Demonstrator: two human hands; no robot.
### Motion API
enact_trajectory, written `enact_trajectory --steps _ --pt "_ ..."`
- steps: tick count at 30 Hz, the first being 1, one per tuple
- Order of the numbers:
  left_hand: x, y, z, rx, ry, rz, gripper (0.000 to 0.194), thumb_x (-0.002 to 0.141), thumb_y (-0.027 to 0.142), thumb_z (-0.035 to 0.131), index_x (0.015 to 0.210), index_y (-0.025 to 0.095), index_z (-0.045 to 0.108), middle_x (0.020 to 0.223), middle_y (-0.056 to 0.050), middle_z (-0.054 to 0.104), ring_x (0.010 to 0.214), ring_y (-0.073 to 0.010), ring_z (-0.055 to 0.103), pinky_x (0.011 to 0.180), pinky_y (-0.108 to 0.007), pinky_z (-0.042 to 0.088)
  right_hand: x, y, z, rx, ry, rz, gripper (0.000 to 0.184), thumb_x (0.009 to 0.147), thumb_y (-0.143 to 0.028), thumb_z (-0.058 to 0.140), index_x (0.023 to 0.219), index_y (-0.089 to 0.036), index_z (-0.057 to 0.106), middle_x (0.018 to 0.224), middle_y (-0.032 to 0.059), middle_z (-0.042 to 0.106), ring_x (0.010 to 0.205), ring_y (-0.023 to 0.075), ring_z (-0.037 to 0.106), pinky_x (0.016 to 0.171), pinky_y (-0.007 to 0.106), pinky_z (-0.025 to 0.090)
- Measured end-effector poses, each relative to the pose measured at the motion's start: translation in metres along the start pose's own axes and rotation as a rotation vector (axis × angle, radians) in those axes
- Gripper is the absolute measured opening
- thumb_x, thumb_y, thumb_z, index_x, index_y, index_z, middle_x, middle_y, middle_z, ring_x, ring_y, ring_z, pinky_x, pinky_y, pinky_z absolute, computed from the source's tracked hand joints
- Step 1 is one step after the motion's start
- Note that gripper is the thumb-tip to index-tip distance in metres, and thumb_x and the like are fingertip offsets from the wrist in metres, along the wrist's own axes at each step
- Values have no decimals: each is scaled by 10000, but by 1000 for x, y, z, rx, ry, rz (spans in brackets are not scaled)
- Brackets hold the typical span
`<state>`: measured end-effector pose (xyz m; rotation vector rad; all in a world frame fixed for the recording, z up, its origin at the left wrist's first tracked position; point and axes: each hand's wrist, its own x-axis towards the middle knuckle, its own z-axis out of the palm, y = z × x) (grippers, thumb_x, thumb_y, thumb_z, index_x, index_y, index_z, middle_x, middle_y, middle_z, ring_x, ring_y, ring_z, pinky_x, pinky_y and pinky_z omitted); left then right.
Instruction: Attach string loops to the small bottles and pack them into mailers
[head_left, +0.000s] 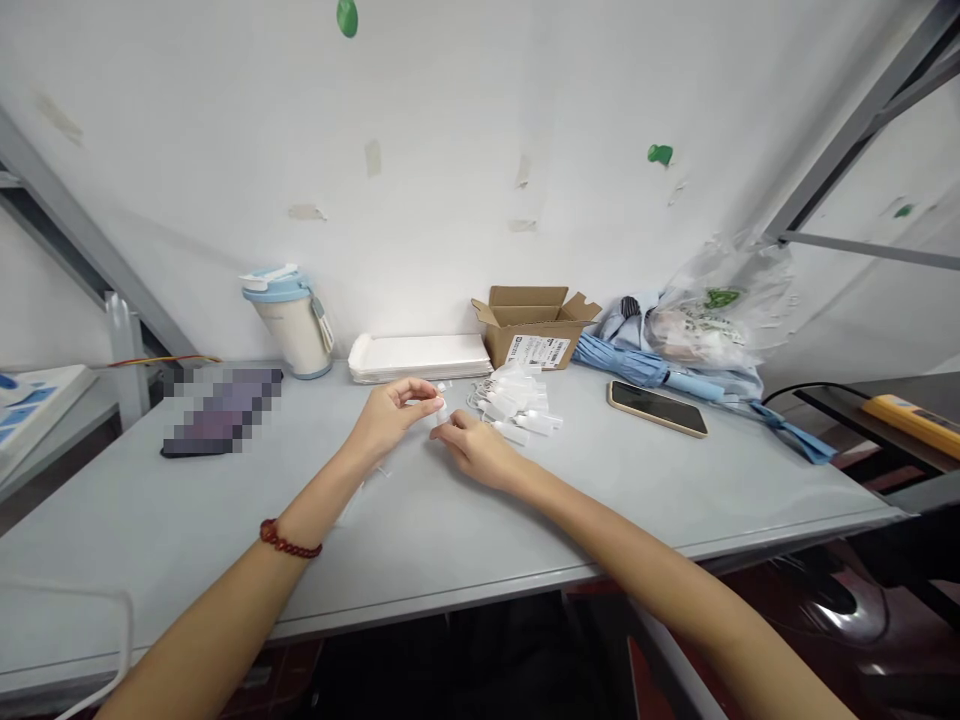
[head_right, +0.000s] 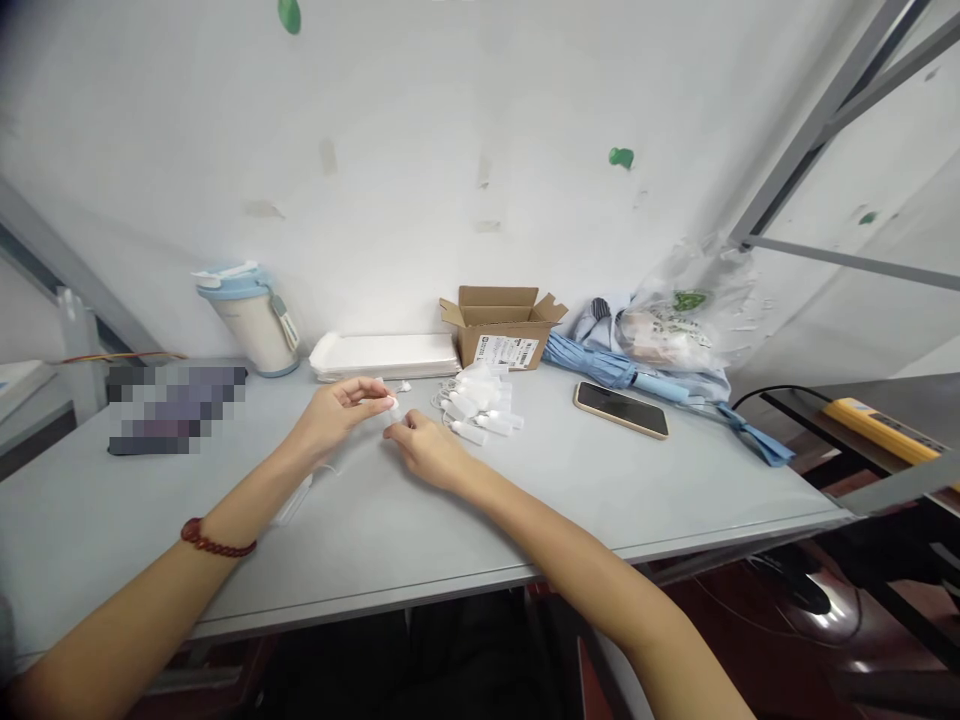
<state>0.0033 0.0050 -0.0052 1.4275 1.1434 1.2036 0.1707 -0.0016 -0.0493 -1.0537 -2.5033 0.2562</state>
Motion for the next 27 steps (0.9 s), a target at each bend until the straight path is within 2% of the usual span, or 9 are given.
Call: enact_trajectory --steps 5,12,16,18,23,27 --pt "1 -6 0 108 50 -23 306 603 408 762 780 181 660 830 -52 689 825 -211 611 801 -360 460 0 -3 -2 -22 19 -38 304 878 -91 432 1120 -176 595 922 71 503 717 138 476 657 241 387" --pt "0 -2 0 90 3 -32 346 589 404 775 813 169 655 864 -57 689 860 -215 612 794 -348 457 -2 -1 -3 16 88 -40 287 869 -78 457 1081 -185 618 926 72 542 739 137 513 662 239 399" --pt "0 2 -2 -21 12 -87 398 573 364 798 884 168 645 856 -49 699 843 -196 620 809 -340 445 -1 -4 -6 224 201 -40 247 898 -118 426 997 -173 645 940 81 606 796 143 558 724 263 428" --pt "1 2 -4 -87 7 -112 418 554 343 811 891 160 644 845 -54 704 808 -188 623 798 -342 440 0 -7 -9 365 228 -2 234 895 -132 431 967 -174 649 904 61 637 778 133 564 694 250 430" --pt "4 -2 -10 -250 -87 -131 417 580 278 809 944 157 644 855 -58 715 785 -165 626 801 -333 429 1 -12 -15 716 166 121 167 884 -237 467 891 -168 619 798 11 626 657 98 550 600 217 420" --pt "3 -1 -12 -296 -148 -151 371 618 259 796 950 174 654 888 -52 715 829 -164 625 832 -332 421 1 -14 -18 789 153 127 137 873 -260 484 861 -169 586 765 1 590 653 97 537 596 215 421"
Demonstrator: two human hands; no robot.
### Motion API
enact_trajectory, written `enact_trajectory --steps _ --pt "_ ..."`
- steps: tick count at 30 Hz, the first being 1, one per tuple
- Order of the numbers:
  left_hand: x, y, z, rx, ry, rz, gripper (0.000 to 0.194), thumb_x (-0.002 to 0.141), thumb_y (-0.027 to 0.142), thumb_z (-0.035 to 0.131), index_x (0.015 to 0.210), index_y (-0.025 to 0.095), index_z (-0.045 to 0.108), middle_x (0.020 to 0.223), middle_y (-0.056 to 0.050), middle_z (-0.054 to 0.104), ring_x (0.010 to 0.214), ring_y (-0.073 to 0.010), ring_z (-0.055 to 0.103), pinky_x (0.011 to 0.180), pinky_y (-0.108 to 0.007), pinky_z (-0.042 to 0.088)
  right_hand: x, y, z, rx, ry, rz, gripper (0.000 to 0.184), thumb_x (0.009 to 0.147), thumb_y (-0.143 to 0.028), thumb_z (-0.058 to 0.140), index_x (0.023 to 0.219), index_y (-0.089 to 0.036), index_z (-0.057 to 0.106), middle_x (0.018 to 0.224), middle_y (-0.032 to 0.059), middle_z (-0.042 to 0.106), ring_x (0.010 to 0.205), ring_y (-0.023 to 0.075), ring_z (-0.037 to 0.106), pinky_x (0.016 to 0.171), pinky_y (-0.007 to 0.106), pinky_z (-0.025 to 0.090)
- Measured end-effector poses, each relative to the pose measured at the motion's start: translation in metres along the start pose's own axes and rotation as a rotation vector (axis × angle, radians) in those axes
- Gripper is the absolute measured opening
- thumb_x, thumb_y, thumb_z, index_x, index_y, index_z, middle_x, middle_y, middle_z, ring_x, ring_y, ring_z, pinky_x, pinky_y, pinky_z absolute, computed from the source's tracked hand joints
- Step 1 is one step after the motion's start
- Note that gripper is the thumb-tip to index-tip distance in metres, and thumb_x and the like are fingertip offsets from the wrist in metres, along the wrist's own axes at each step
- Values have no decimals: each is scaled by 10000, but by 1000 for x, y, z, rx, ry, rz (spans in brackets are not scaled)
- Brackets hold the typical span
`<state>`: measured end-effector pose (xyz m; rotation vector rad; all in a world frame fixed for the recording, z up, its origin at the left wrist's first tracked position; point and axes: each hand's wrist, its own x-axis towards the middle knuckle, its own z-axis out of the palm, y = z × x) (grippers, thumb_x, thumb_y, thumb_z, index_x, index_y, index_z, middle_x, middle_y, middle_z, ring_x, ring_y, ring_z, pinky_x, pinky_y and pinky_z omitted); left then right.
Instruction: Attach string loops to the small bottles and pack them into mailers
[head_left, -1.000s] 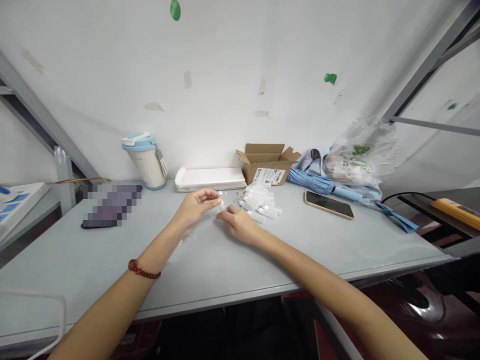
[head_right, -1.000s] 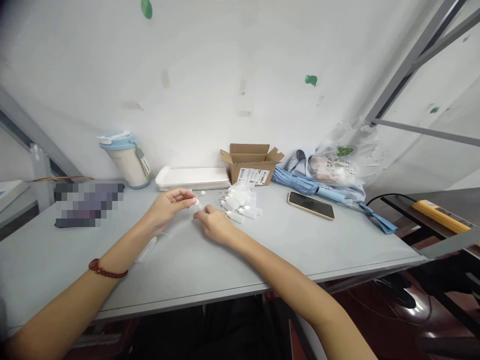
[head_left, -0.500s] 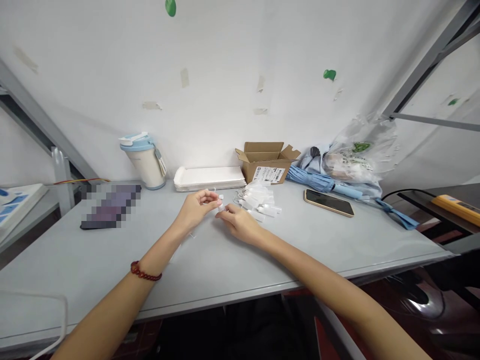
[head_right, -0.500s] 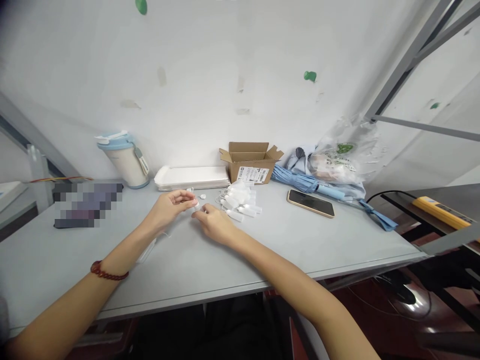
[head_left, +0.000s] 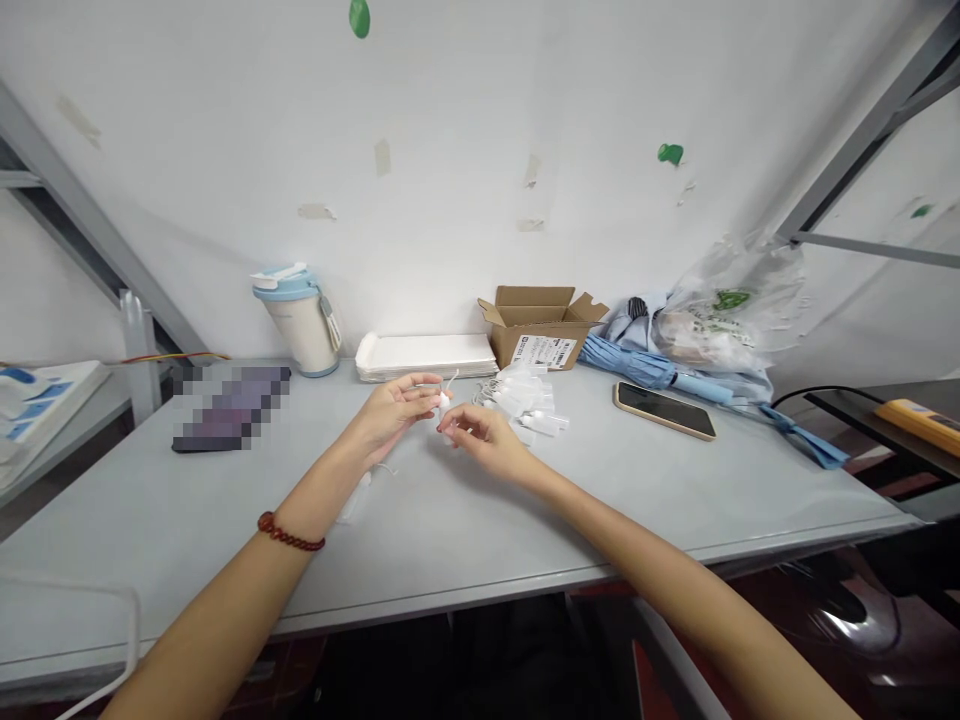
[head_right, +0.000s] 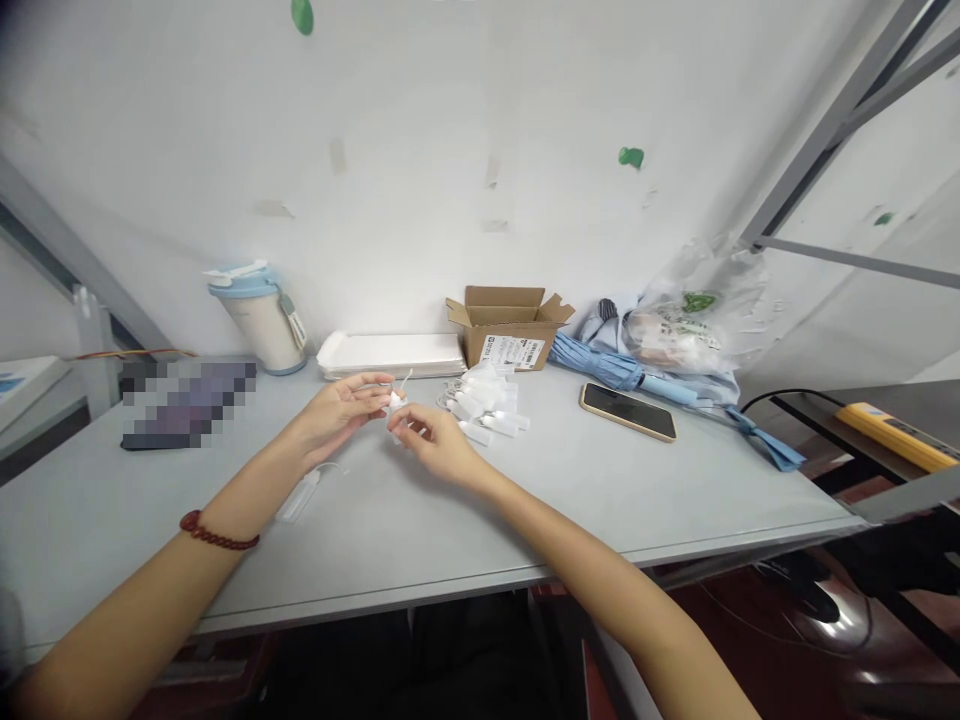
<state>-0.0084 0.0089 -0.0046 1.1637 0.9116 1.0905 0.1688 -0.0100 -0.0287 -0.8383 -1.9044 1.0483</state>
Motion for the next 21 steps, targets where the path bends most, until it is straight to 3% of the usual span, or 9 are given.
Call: enact_trajectory --steps 4,8,12,21 --pt "-2 2 5 49 3 29 263 640 289 784 848 167 680 945 -54 694 825 -151 595 798 -310 420 -1 -1 2 -124 45 -59 116 874 -244 487 856 -176 579 805 8 600 678 102 527 599 212 410" --pt "-2 2 9 88 50 62 224 616 303 791 756 166 682 828 -24 668 768 -142 574 766 -300 418 -2 3 3 -360 88 -192 100 883 -189 472 869 -186 571 857 31 593 697 115 515 648 235 408" --pt "-2 1 7 103 42 64 237 621 316 784 785 176 686 799 -11 646 768 -146 569 767 -305 427 -2 10 1 -523 156 -227 44 876 -212 499 869 -188 536 823 33 568 686 134 496 642 252 389" --pt "-2 3 2 147 -8 77 335 633 283 772 937 190 666 1002 -57 682 991 -198 589 898 -345 424 1 7 -4 -285 212 -18 177 773 -314 622 786 -198 490 574 -66 453 512 96 430 531 216 354"
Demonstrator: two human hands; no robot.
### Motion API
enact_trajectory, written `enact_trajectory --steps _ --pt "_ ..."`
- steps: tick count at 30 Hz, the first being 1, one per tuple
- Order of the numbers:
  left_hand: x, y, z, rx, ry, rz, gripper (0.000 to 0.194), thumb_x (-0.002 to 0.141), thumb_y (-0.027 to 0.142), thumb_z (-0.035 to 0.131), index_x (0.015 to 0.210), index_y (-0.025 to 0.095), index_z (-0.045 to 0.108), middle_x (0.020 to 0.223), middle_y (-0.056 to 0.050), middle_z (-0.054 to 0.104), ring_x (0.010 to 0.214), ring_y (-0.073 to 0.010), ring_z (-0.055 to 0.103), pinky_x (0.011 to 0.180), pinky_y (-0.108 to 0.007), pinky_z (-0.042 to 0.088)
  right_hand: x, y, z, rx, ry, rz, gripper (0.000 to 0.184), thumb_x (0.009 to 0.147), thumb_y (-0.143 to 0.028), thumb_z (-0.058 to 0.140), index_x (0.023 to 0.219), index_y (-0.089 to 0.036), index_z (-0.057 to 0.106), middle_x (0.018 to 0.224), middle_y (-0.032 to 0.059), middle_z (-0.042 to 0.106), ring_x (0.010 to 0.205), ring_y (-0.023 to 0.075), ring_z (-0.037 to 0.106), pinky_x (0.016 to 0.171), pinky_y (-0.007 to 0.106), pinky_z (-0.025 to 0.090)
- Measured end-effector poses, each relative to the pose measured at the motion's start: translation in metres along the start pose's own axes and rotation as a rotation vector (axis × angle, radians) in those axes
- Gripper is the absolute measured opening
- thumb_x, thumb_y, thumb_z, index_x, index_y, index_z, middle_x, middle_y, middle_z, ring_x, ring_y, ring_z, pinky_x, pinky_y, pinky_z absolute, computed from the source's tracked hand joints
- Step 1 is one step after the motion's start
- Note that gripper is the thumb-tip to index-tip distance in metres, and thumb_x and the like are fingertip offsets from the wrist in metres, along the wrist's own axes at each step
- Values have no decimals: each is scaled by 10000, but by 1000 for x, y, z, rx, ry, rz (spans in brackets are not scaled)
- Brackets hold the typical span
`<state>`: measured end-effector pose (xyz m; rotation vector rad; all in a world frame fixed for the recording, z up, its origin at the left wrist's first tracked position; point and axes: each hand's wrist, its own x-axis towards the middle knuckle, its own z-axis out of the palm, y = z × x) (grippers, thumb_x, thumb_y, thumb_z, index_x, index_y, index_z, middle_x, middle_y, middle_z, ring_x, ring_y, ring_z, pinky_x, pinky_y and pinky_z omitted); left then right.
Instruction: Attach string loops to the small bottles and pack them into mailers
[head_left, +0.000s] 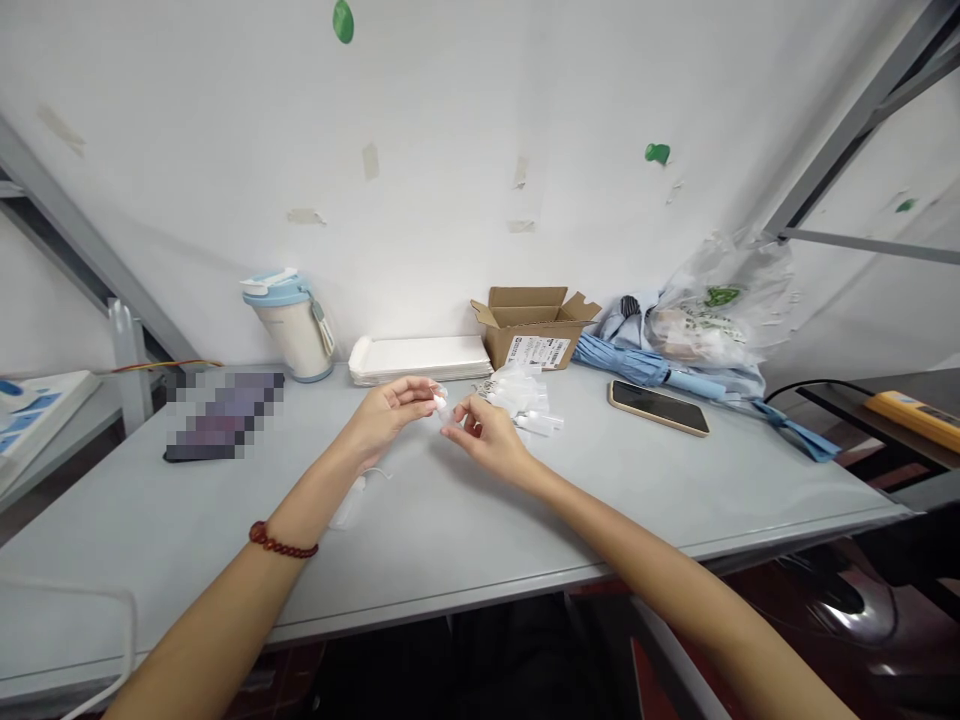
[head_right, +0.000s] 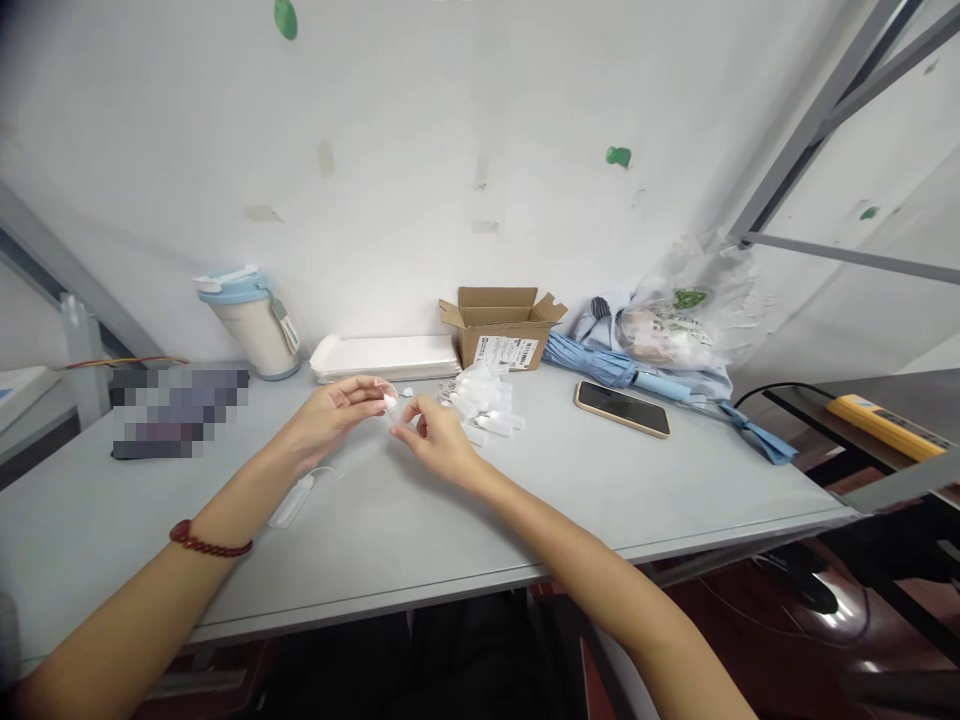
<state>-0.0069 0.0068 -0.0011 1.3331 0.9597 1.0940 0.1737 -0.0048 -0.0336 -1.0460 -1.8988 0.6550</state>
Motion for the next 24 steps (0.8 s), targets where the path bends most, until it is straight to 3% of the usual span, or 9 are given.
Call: enact_trajectory --steps 6,13,19,24 --pt "-2 3 2 -11 -27 -1 314 656 303 763 937 186 685 983 -62 685 944 -199 601 875 -343 438 -1 -5 1 -3 19 -24 180 767 -306 622 761 -197 479 585 -62 470 490 87 419 509 215 333" --pt "-2 3 7 105 86 8 275 606 363 785 785 177 691 872 -43 680 789 -176 590 779 -331 442 -2 -3 2 -77 11 -53 179 779 -298 615 758 -198 468 654 -46 503 494 79 421 504 215 327" --pt "-3 5 5 123 50 29 272 621 319 775 857 209 694 927 -37 693 926 -205 601 877 -346 423 -3 -4 2 5 3 -23 188 784 -306 608 744 -198 458 651 -44 498 504 84 444 512 217 340" --pt "-5 8 6 117 -2 27 214 684 268 700 890 211 695 938 -33 692 917 -192 601 885 -336 425 -3 -6 2 22 12 5 216 779 -334 615 698 -197 469 632 -41 495 510 89 440 505 217 333"
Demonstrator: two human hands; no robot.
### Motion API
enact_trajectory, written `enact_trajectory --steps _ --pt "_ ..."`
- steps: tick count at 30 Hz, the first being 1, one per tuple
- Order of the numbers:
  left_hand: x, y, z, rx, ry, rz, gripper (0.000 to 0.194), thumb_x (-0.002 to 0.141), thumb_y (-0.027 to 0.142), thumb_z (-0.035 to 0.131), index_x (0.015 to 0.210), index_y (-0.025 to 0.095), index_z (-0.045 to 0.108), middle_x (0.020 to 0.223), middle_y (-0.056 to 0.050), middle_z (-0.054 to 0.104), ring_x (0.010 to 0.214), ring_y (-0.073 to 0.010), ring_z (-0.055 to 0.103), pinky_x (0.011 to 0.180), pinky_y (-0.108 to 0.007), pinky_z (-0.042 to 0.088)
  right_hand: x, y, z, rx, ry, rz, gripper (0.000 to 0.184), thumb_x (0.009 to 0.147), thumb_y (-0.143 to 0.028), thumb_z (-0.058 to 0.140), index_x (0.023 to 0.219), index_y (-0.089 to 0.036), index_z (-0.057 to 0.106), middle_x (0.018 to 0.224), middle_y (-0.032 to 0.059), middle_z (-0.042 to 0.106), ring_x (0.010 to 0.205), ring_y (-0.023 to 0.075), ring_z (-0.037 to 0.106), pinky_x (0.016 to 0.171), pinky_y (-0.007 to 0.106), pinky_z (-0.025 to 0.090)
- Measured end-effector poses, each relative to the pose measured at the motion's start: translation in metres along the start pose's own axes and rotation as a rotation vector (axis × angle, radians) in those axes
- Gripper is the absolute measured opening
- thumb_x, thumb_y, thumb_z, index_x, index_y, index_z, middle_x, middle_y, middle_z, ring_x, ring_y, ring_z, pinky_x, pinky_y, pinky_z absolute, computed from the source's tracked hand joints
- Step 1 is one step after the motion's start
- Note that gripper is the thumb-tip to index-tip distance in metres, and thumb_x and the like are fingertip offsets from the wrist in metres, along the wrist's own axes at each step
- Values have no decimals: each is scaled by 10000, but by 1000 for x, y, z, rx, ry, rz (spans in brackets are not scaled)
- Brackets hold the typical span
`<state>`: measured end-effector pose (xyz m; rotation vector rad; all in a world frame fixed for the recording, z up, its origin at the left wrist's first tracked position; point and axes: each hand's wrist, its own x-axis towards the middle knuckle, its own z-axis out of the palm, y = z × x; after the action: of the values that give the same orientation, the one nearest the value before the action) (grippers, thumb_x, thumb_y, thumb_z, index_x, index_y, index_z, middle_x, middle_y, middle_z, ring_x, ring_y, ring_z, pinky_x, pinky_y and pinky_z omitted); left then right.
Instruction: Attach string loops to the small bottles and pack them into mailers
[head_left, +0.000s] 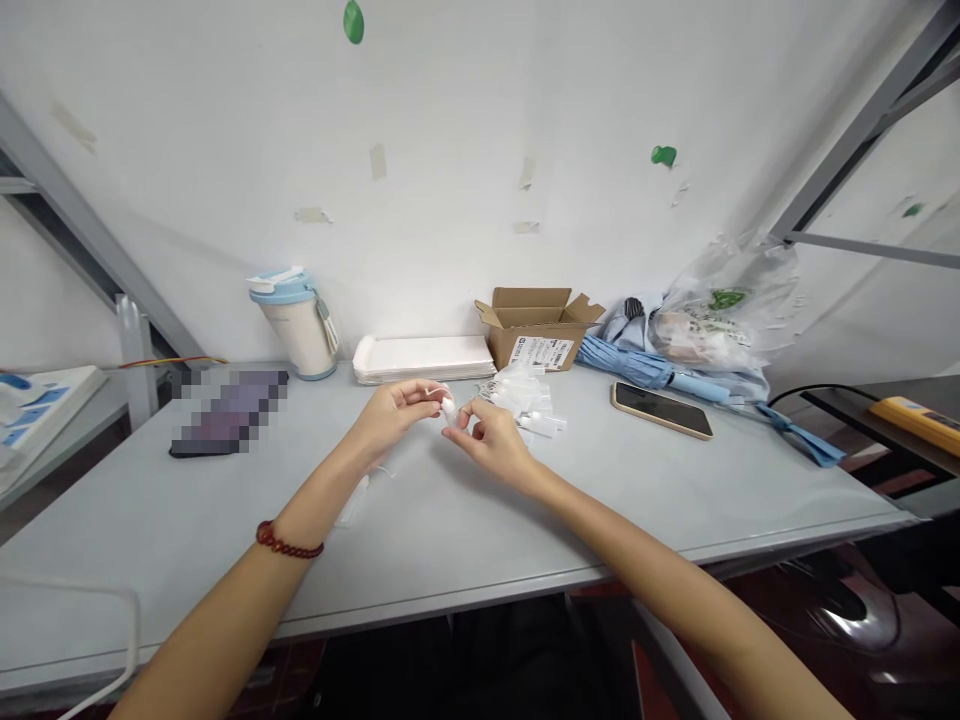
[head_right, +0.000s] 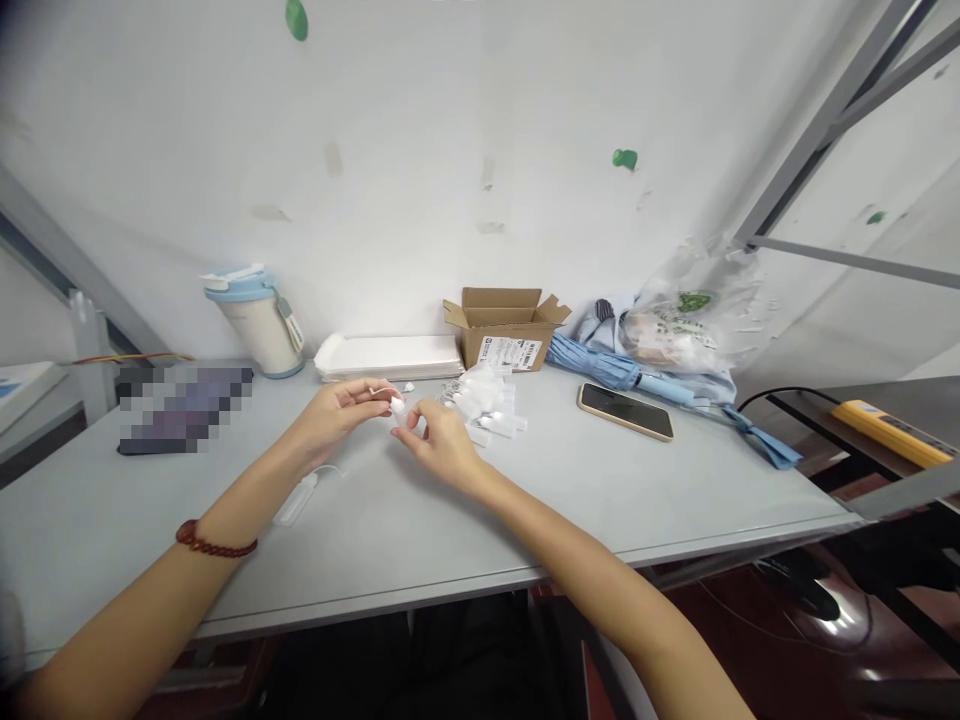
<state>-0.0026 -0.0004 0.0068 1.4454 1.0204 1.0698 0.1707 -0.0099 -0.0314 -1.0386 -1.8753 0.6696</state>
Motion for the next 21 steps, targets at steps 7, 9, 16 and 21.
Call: enact_trajectory --steps 7,9,16,21 --pt "1 -3 7 207 40 62 222 735 400 640 774 187 687 798 -32 657 772 -192 588 719 -313 466 0 1 0 -79 8 -72 208 794 -306 586 689 -196 445 653 -29 501 531 91 435 546 228 345" --pt "1 -4 7 244 44 42 276 739 450 626 733 177 668 713 -22 628 659 -167 564 648 -302 464 0 2 0 -87 15 -96 207 799 -303 573 690 -196 434 654 -29 494 526 88 425 545 226 341" --pt "0 0 5 317 -41 43 335 780 486 564 678 170 606 661 2 581 608 -133 531 623 -274 465 0 1 -1 2 -6 -27 217 789 -332 591 702 -197 444 563 -60 439 485 84 398 509 219 315" --pt "1 1 1 342 -126 76 326 817 463 521 716 172 625 726 -14 590 674 -146 546 663 -282 473 1 -4 -3 250 -76 69 277 758 -366 637 708 -203 419 572 -61 489 458 69 391 451 202 295"
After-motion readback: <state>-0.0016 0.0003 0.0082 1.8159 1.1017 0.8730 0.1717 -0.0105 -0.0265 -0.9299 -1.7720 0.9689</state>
